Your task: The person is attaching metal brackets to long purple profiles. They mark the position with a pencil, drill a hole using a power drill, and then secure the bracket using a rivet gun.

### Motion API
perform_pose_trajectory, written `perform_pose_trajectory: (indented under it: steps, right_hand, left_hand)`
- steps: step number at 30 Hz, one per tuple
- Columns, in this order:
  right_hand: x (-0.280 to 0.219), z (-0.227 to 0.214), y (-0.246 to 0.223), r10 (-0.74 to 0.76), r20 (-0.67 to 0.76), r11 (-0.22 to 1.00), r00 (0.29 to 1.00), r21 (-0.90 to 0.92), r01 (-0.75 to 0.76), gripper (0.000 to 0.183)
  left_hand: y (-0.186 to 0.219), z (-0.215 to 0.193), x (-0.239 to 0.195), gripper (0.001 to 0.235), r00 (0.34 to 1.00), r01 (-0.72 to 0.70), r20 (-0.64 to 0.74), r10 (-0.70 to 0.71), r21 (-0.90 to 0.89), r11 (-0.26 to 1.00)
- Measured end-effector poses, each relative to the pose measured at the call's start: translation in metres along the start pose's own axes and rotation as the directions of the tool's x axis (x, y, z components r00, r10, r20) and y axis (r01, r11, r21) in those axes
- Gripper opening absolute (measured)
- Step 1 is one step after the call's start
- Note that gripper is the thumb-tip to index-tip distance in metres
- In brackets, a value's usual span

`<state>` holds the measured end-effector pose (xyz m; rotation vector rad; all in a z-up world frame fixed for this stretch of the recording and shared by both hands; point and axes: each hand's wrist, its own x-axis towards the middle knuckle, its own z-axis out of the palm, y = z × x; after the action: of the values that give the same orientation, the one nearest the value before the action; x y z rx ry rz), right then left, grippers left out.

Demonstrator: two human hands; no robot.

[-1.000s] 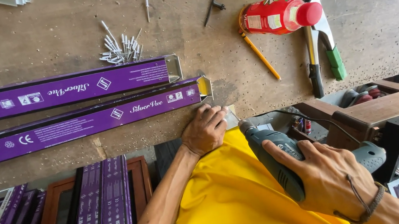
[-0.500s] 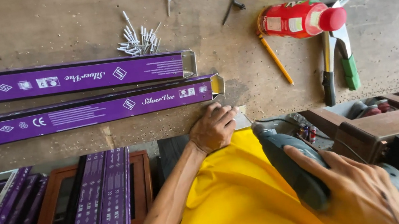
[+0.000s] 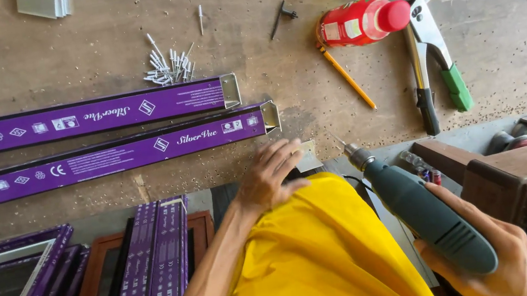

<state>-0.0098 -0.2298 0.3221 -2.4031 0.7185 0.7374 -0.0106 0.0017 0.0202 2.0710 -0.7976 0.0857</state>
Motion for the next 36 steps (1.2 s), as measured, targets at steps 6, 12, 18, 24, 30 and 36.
perform_pose_trajectory:
  steps: [6,12,18,24,30,36]
  right_hand:
    - [-0.025,0.015,0.007,-0.249,-0.166,0.963,0.954,0.059,0.262,0.070]
    - [-0.040,0.020,0.036,-0.376,-0.167,0.925,0.911,-0.014,0.379,0.066]
    - [-0.040,0.026,0.055,-0.368,-0.076,0.929,0.927,-0.083,0.362,0.072]
    - [-0.030,0.030,0.051,-0.496,-0.019,0.844,0.868,-0.244,0.477,0.067]
    - [-0.022,0.022,0.024,-0.144,-0.015,0.989,0.990,0.016,0.144,0.071]
    - [-0.012,0.029,0.032,-0.086,0.082,0.996,0.993,-0.015,0.087,0.084]
  left_hand:
    - [0.147,-0.029,0.096,0.063,0.651,0.358,0.390,-0.651,-0.914,-0.190]
    - [0.175,0.005,0.108,0.030,0.599,-0.036,0.658,-0.457,-0.548,-0.836]
    - [0.172,0.025,0.094,0.035,0.500,-0.014,0.737,-0.455,-0.518,-0.855]
    - [0.153,0.012,0.087,0.034,0.355,0.164,0.765,-0.537,-0.616,-0.770]
    - [0.070,-0.005,0.027,0.040,0.641,0.733,0.215,-0.737,-0.455,0.505]
    - [0.001,0.016,0.019,0.031,0.879,0.421,0.152,-0.451,0.197,0.886]
